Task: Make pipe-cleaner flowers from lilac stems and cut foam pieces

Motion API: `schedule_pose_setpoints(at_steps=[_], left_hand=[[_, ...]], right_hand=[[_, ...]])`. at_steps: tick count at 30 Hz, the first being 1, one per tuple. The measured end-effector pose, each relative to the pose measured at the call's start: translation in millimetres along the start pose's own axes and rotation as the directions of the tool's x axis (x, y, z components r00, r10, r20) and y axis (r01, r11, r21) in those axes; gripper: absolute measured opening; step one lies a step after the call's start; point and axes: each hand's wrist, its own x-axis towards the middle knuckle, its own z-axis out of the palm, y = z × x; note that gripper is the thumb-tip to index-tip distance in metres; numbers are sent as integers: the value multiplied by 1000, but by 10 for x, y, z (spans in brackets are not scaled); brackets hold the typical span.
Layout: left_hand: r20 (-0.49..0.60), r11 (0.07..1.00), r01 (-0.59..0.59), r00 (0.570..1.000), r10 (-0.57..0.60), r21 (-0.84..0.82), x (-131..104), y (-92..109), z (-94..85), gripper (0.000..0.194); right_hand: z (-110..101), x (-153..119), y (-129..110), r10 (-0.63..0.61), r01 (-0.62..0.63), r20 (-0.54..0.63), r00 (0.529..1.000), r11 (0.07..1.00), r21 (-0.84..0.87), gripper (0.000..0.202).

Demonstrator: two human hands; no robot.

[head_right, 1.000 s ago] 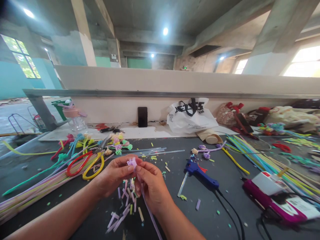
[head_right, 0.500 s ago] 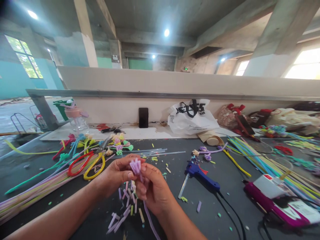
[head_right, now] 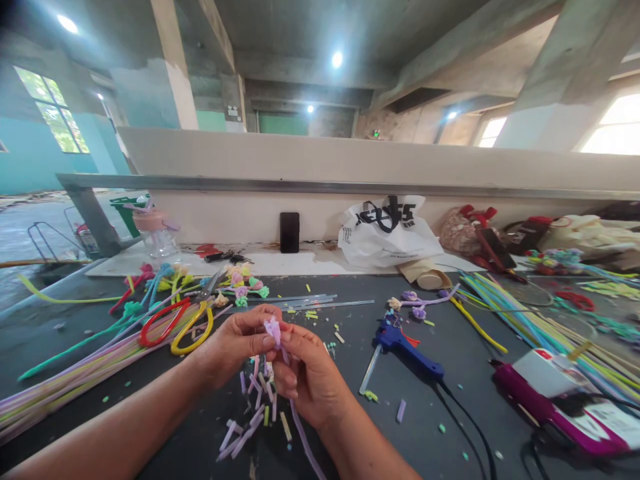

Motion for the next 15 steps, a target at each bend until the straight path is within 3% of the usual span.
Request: schedule_pose_setpoints(at_steps=[2, 5, 6, 8, 10, 13, 15], left_hand=[[5, 1000, 16, 1000, -15, -6, 11, -7, -2, 14], [56, 998, 63, 996, -64, 14, 45, 60, -60, 37], [72, 995, 80, 994, -84, 55, 57, 114, -102, 44], [-19, 960, 127, 992, -126, 251, 77, 264, -218, 42], [-93, 863, 185, 983, -160, 470, 85, 439, -356, 29], [-14, 670, 159, 976, -216, 726, 77, 647, -525, 13], [26, 469, 116, 958, -286, 876, 69, 694, -586, 10]], right_hand=[[-2, 3, 2, 7, -7, -3, 1000, 1000, 10, 12], [-29, 12, -25, 31, -30, -6, 1000, 997, 70, 14], [-45, 18, -44, 32, -31, -11, 999, 995, 98, 15], [-80, 32, -90, 13, -8, -30, 999, 987, 160, 14], [-110, 46, -131, -15, 26, -51, 999, 977, 214, 12], [-127, 56, -158, -33, 49, -71, 997, 968, 247, 10], [-119, 55, -154, -27, 45, -77, 997, 970, 239, 9]])
